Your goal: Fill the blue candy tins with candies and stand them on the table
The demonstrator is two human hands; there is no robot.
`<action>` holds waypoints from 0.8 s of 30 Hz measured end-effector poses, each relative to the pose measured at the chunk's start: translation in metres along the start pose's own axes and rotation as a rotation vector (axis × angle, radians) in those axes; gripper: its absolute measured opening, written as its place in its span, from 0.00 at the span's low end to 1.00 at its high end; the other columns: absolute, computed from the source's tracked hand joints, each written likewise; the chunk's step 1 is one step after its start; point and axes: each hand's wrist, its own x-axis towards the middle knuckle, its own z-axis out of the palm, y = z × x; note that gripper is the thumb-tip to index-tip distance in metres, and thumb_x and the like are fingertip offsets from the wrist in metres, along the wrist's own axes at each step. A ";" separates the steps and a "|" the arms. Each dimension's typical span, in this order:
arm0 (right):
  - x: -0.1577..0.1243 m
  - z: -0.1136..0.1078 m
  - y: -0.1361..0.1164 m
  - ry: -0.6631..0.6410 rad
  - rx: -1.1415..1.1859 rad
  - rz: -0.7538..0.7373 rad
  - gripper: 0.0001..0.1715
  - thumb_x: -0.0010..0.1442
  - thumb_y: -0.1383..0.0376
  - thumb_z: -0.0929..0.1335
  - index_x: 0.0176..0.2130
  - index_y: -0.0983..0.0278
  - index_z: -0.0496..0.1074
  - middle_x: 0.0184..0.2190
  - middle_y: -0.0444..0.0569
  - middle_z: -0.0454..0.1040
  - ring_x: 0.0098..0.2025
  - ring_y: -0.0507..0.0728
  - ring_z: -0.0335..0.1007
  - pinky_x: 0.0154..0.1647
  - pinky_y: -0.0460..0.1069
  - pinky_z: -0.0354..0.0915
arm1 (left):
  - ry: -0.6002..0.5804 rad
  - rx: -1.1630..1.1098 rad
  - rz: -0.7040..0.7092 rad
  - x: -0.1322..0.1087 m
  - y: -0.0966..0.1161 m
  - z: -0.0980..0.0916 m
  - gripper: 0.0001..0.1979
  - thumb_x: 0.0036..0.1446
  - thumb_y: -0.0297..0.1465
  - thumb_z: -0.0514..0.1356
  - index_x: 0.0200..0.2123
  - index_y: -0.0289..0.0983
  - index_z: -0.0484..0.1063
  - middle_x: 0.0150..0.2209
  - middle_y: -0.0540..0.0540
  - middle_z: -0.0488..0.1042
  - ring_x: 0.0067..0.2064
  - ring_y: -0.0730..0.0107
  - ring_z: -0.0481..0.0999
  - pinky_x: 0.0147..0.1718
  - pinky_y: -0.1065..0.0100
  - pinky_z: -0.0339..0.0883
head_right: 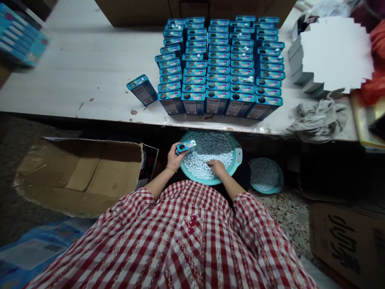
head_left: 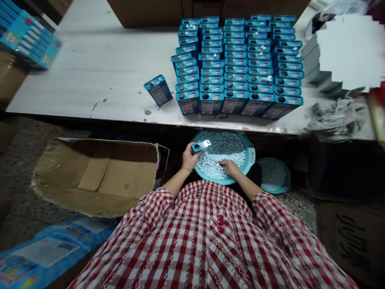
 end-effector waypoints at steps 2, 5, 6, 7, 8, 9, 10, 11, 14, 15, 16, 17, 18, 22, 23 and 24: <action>0.001 -0.003 0.007 -0.010 0.067 0.005 0.20 0.54 0.74 0.62 0.44 0.65 0.75 0.42 0.49 0.76 0.44 0.54 0.70 0.45 0.44 0.63 | 0.005 -0.012 -0.004 0.002 0.000 -0.003 0.20 0.44 0.34 0.65 0.41 0.38 0.67 0.36 0.49 0.72 0.37 0.70 0.72 0.39 0.69 0.65; -0.006 -0.013 0.015 -0.006 0.154 0.023 0.20 0.51 0.73 0.63 0.43 0.65 0.76 0.39 0.49 0.77 0.39 0.54 0.72 0.41 0.46 0.66 | 0.010 -0.005 0.005 0.004 0.001 -0.009 0.19 0.44 0.34 0.65 0.41 0.37 0.67 0.37 0.49 0.72 0.38 0.69 0.72 0.40 0.68 0.65; -0.011 -0.019 0.016 0.005 0.206 0.024 0.20 0.51 0.73 0.63 0.43 0.65 0.76 0.39 0.49 0.77 0.38 0.54 0.72 0.41 0.46 0.66 | 0.008 0.002 0.013 0.005 0.001 -0.011 0.19 0.44 0.34 0.64 0.41 0.38 0.67 0.37 0.49 0.72 0.39 0.69 0.72 0.40 0.68 0.65; -0.017 -0.027 0.017 0.017 0.269 0.022 0.20 0.50 0.72 0.64 0.42 0.65 0.76 0.38 0.49 0.77 0.37 0.54 0.73 0.39 0.46 0.66 | 0.003 0.014 0.023 0.005 0.002 -0.012 0.19 0.44 0.34 0.64 0.41 0.38 0.67 0.38 0.48 0.72 0.39 0.68 0.72 0.41 0.67 0.65; -0.024 -0.035 0.017 0.029 0.337 0.020 0.20 0.49 0.71 0.64 0.41 0.65 0.76 0.37 0.48 0.77 0.35 0.54 0.72 0.37 0.46 0.67 | -0.007 0.031 0.033 0.005 0.002 -0.012 0.19 0.45 0.33 0.64 0.42 0.38 0.67 0.38 0.48 0.72 0.40 0.68 0.72 0.41 0.67 0.65; -0.030 -0.044 0.015 0.037 0.399 0.013 0.19 0.48 0.71 0.64 0.41 0.65 0.77 0.36 0.48 0.77 0.33 0.54 0.72 0.35 0.46 0.66 | -0.020 0.054 0.044 0.004 0.003 -0.011 0.19 0.45 0.33 0.64 0.42 0.38 0.67 0.39 0.47 0.72 0.40 0.67 0.72 0.41 0.66 0.65; -0.036 -0.054 0.013 0.046 0.444 0.002 0.19 0.48 0.70 0.64 0.40 0.65 0.77 0.35 0.48 0.77 0.31 0.53 0.72 0.33 0.46 0.66 | -0.039 0.080 0.059 0.003 0.003 -0.009 0.19 0.45 0.32 0.64 0.42 0.38 0.67 0.39 0.46 0.72 0.41 0.66 0.72 0.42 0.65 0.65; -0.042 -0.064 0.009 0.050 0.459 -0.015 0.19 0.48 0.69 0.64 0.40 0.65 0.77 0.35 0.48 0.77 0.30 0.53 0.71 0.31 0.46 0.65 | -0.064 0.107 0.079 0.001 0.005 -0.007 0.19 0.45 0.31 0.63 0.42 0.38 0.67 0.40 0.46 0.72 0.42 0.65 0.71 0.43 0.64 0.65; -0.053 -0.093 -0.010 0.067 0.368 -0.074 0.19 0.49 0.68 0.64 0.40 0.65 0.77 0.34 0.48 0.77 0.32 0.53 0.71 0.33 0.45 0.64 | -0.149 0.170 0.170 -0.004 0.009 0.002 0.17 0.46 0.29 0.62 0.42 0.38 0.68 0.42 0.45 0.73 0.45 0.63 0.70 0.46 0.62 0.64; -0.055 -0.102 -0.018 0.064 0.293 -0.089 0.18 0.50 0.68 0.63 0.40 0.64 0.77 0.34 0.48 0.77 0.33 0.53 0.71 0.34 0.45 0.63 | -0.172 0.186 0.199 -0.006 0.010 0.006 0.17 0.46 0.29 0.61 0.42 0.38 0.68 0.43 0.45 0.72 0.46 0.62 0.70 0.47 0.62 0.63; -0.057 -0.111 -0.028 0.055 0.206 -0.093 0.18 0.51 0.68 0.63 0.39 0.64 0.77 0.34 0.48 0.77 0.35 0.54 0.71 0.35 0.45 0.62 | -0.191 0.201 0.223 -0.007 0.012 0.009 0.16 0.47 0.28 0.60 0.43 0.38 0.68 0.43 0.45 0.72 0.46 0.62 0.69 0.47 0.61 0.62; -0.057 -0.118 -0.037 0.038 0.110 -0.091 0.18 0.52 0.68 0.62 0.39 0.63 0.77 0.34 0.48 0.77 0.35 0.54 0.71 0.35 0.45 0.62 | -0.205 0.215 0.240 -0.008 0.013 0.012 0.16 0.47 0.28 0.59 0.43 0.38 0.68 0.43 0.45 0.72 0.46 0.62 0.69 0.48 0.61 0.62; -0.058 -0.125 -0.047 0.016 0.011 -0.087 0.18 0.53 0.69 0.61 0.38 0.62 0.78 0.33 0.48 0.77 0.36 0.55 0.71 0.35 0.45 0.61 | -0.215 0.229 0.253 -0.009 0.013 0.014 0.16 0.47 0.27 0.58 0.43 0.38 0.68 0.43 0.45 0.72 0.47 0.62 0.69 0.48 0.61 0.61; -0.055 -0.140 -0.083 -0.062 -0.334 -0.044 0.18 0.53 0.71 0.60 0.34 0.62 0.77 0.33 0.52 0.77 0.39 0.57 0.71 0.37 0.46 0.60 | -0.253 0.264 0.291 -0.010 0.013 0.020 0.18 0.45 0.23 0.55 0.42 0.38 0.68 0.44 0.45 0.72 0.47 0.62 0.68 0.50 0.60 0.60; -0.054 -0.141 -0.091 -0.071 -0.394 -0.025 0.17 0.53 0.71 0.61 0.35 0.63 0.77 0.34 0.54 0.77 0.40 0.58 0.71 0.38 0.47 0.60 | -0.257 0.264 0.297 -0.010 0.013 0.021 0.18 0.44 0.22 0.55 0.42 0.38 0.68 0.44 0.45 0.72 0.47 0.62 0.68 0.50 0.60 0.60; -0.052 -0.142 -0.098 -0.077 -0.439 -0.002 0.17 0.53 0.71 0.61 0.36 0.64 0.77 0.35 0.56 0.76 0.40 0.59 0.71 0.39 0.48 0.60 | -0.258 0.262 0.302 -0.010 0.012 0.022 0.19 0.44 0.22 0.55 0.42 0.37 0.68 0.44 0.44 0.72 0.47 0.62 0.68 0.50 0.60 0.60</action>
